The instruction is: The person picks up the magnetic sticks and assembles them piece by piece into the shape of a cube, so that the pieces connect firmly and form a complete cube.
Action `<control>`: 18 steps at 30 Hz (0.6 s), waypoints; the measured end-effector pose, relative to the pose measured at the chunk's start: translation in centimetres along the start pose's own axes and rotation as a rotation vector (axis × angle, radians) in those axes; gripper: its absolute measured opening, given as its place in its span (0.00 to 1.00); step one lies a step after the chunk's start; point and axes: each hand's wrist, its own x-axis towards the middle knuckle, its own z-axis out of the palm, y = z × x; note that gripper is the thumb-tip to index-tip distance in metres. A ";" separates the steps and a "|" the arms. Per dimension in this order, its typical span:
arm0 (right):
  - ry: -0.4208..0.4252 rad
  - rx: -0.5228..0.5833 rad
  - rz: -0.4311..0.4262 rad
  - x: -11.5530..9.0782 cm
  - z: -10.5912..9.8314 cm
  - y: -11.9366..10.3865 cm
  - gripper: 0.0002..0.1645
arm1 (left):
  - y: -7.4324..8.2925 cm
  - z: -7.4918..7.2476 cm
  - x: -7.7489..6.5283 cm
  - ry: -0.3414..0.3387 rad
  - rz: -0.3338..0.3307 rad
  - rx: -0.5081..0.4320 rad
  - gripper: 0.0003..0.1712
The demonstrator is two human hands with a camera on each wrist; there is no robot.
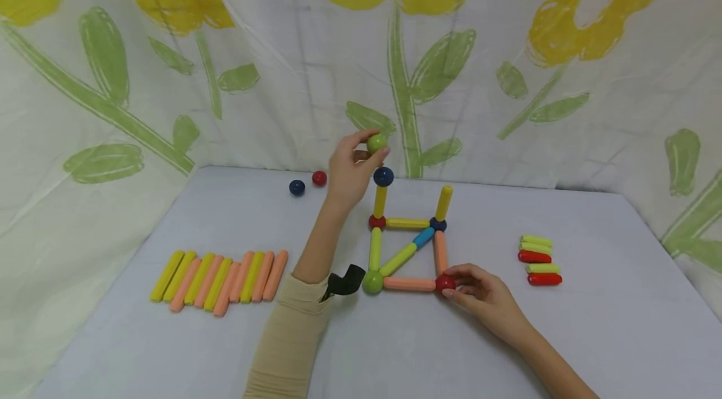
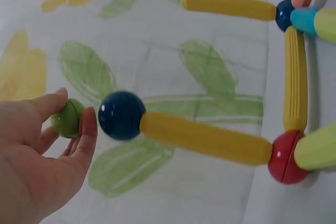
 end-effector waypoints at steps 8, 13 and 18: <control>0.003 0.016 -0.030 0.0 -0.1 0.0 0.19 | 1.0 5.0 -1.7 -0.130 0.065 -0.012 0.26; 0.001 0.021 -0.029 -0.1 -0.2 -0.1 0.19 | 0.6 6.6 -2.2 -0.201 0.019 -0.022 0.25; 0.001 0.026 -0.045 0.0 -0.1 -0.1 0.19 | -0.1 7.3 -2.4 -0.238 -0.065 -0.063 0.25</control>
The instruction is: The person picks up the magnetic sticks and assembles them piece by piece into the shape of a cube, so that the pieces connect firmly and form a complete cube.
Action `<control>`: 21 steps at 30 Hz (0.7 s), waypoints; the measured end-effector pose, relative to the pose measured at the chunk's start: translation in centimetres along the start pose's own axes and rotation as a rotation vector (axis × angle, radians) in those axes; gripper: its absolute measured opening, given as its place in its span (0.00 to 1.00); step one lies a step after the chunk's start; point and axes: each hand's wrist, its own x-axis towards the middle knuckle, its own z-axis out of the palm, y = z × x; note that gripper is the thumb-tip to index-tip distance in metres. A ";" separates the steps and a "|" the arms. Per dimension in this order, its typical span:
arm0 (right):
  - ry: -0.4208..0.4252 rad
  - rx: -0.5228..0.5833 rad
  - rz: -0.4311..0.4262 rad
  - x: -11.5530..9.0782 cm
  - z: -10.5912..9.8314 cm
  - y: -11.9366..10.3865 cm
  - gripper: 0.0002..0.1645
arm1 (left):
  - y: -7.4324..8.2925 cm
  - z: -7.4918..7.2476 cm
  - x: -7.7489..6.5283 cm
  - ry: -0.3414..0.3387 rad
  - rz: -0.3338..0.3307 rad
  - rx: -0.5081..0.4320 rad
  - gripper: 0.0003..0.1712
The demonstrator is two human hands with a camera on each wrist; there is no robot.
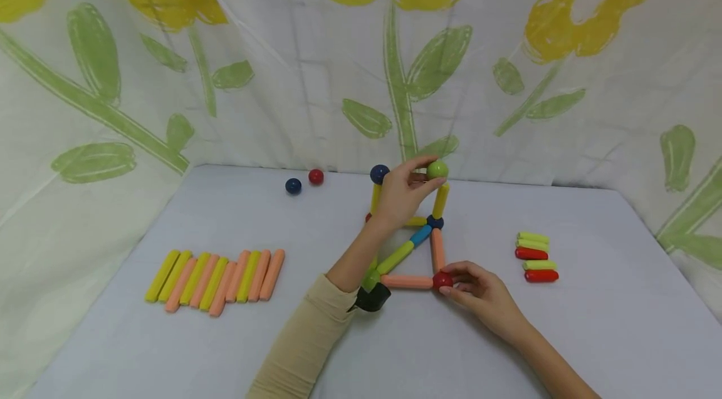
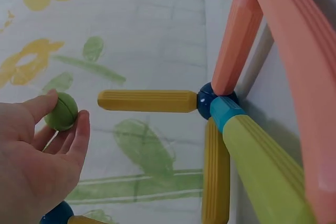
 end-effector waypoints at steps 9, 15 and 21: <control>0.002 -0.010 0.003 0.0 0.0 0.0 0.19 | -1.4 1.1 0.3 -0.026 -0.011 -0.174 0.25; -0.001 -0.009 -0.003 0.1 0.1 0.0 0.19 | -1.9 1.3 0.4 -0.024 -0.011 -0.181 0.25; -0.002 -0.003 -0.005 0.1 0.0 -0.1 0.19 | -1.9 1.5 0.5 -0.057 -0.013 -0.190 0.25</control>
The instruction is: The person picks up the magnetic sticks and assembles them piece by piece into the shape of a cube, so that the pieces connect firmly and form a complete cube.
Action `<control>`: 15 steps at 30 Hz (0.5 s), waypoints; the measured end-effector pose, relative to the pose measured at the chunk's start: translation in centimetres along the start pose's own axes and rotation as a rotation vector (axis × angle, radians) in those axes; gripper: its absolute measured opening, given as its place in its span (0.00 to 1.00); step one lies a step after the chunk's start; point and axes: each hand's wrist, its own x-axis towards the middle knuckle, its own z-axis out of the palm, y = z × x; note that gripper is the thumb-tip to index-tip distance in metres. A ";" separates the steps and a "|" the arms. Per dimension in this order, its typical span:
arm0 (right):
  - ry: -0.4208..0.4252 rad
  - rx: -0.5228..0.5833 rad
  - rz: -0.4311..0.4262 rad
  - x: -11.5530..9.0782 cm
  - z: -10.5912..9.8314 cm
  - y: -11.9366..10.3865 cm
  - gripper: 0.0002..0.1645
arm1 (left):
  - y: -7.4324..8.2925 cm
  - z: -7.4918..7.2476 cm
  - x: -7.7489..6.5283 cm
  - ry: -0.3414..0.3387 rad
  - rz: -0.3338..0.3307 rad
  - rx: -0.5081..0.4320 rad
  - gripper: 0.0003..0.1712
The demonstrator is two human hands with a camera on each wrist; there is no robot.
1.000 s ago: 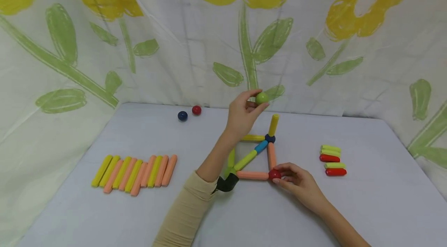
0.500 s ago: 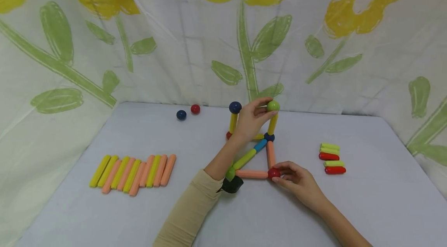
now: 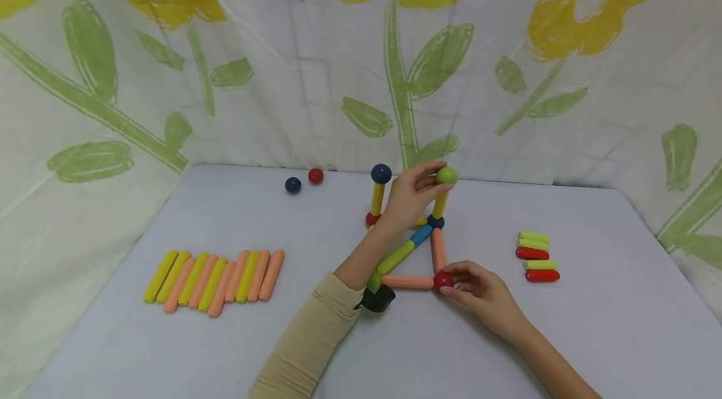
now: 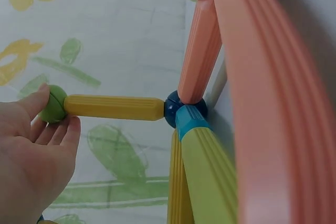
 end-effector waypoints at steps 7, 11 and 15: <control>-0.003 0.010 -0.018 0.0 0.1 0.0 0.18 | 0.1 0.2 -0.3 -0.021 -0.011 -0.002 0.26; -0.002 0.005 -0.023 0.0 0.1 0.0 0.18 | 0.1 0.2 -0.3 -0.026 -0.019 -0.016 0.26; -0.001 -0.001 -0.003 -0.1 0.0 0.0 0.19 | 0.1 0.3 -0.4 -0.022 -0.019 -0.011 0.26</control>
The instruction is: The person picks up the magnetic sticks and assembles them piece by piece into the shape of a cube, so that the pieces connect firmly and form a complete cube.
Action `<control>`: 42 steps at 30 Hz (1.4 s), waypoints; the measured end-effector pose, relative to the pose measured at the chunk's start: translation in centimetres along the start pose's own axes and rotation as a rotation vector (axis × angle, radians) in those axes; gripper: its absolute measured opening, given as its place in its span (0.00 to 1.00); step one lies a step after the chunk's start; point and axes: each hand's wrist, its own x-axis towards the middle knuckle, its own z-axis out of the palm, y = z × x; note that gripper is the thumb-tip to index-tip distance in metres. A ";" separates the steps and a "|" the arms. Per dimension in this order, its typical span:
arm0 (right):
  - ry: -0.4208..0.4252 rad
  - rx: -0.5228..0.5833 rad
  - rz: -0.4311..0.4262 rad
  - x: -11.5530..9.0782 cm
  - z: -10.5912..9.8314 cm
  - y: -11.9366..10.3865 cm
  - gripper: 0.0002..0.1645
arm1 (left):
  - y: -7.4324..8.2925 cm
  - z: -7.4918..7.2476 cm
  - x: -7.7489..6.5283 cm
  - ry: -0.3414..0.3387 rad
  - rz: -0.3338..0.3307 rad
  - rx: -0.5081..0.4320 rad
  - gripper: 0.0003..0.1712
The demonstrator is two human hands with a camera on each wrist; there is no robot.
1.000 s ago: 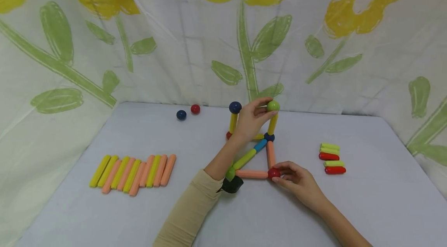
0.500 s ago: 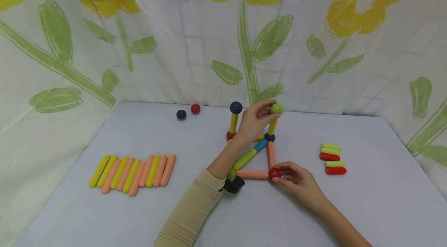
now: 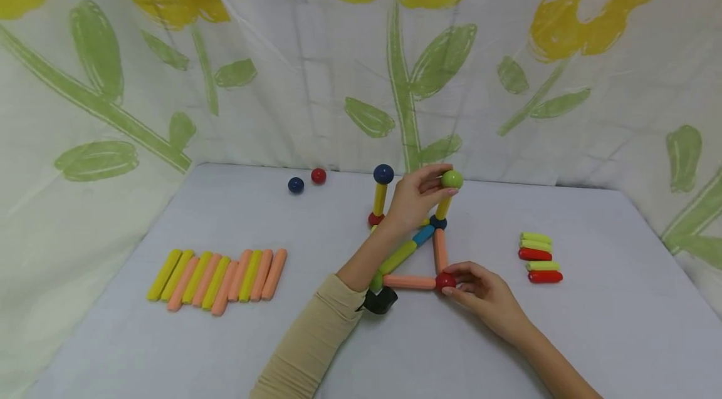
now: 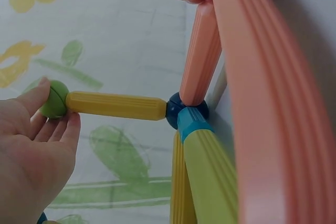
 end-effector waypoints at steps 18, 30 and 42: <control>0.000 -0.029 0.065 -0.2 0.1 0.6 0.20 | 3.8 -4.1 -5.4 0.000 0.101 0.188 0.27; 0.012 -0.033 0.066 -0.3 0.1 0.0 0.20 | 3.4 -13.5 -13.6 0.076 -0.092 0.400 0.26; 0.010 -0.052 0.073 0.1 0.1 -0.1 0.20 | 3.5 -18.5 -19.3 0.176 -0.239 0.635 0.28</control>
